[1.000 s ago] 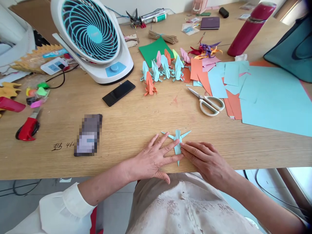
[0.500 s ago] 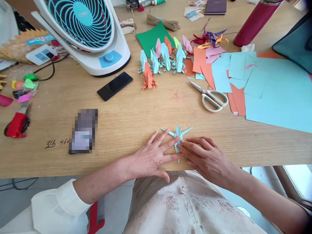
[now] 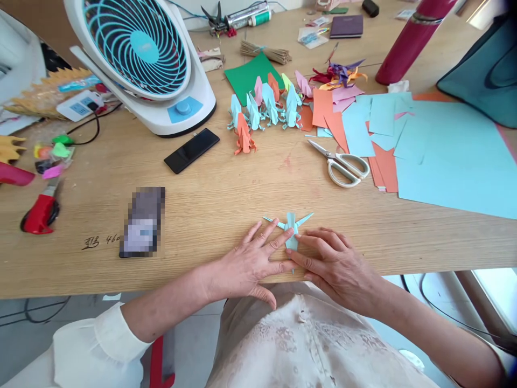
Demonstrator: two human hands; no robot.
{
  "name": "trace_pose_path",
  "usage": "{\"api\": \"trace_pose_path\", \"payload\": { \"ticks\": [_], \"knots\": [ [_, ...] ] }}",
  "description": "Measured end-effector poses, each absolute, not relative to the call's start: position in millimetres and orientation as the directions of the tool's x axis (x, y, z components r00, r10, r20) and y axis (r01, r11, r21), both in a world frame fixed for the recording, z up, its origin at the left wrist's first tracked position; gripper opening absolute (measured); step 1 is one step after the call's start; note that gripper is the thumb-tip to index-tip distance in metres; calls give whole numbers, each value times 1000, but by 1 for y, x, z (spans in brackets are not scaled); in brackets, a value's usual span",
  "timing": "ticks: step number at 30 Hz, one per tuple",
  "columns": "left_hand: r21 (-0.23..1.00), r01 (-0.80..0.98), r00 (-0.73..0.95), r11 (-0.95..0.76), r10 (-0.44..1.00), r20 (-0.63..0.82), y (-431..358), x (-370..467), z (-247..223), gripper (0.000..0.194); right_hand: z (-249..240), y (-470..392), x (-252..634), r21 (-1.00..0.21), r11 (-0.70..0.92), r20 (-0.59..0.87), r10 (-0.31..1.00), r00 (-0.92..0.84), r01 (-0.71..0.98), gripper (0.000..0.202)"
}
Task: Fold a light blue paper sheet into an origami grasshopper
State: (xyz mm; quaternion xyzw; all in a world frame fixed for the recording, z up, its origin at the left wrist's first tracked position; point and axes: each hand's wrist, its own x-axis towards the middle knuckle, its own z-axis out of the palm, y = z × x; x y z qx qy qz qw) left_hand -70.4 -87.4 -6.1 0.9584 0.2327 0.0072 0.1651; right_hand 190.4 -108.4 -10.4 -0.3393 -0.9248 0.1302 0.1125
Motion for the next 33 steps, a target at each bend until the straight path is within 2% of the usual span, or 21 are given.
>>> {"api": "trace_pose_path", "payload": {
  "ticks": [6,9,15,18,20,24,29,33],
  "knots": [
    [336,480,876,-811,466,-126,-112,-65,-7,89,-13,-127,192,-336,733,138,659,-739,591,53],
    [346,476,876,-809,471,-105,-120,-67,-7,87,-18,-132,193,-333,737,163,659,-734,588,51],
    [378,504,845,-776,534,-31,-115,-65,7,63,-21,-132,194,-307,747,199,656,-728,589,48],
    [279,580,776,-765,623,95,-111,-52,10,39,-22,-133,192,-282,751,208,655,-726,597,49],
    [228,600,749,-767,638,178,-110,-43,7,36,-24,-134,192,-265,751,210,657,-724,605,49],
    [194,622,740,-759,651,172,-117,-33,-6,43,-27,-135,192,-243,757,228,653,-723,607,48],
    [247,616,755,-748,650,86,-128,-37,-19,84,-36,-140,187,-206,753,290,657,-696,625,48],
    [268,618,761,-739,648,32,-130,-40,-24,104,-47,-148,183,-93,778,377,605,-702,621,43]
  ]
}}
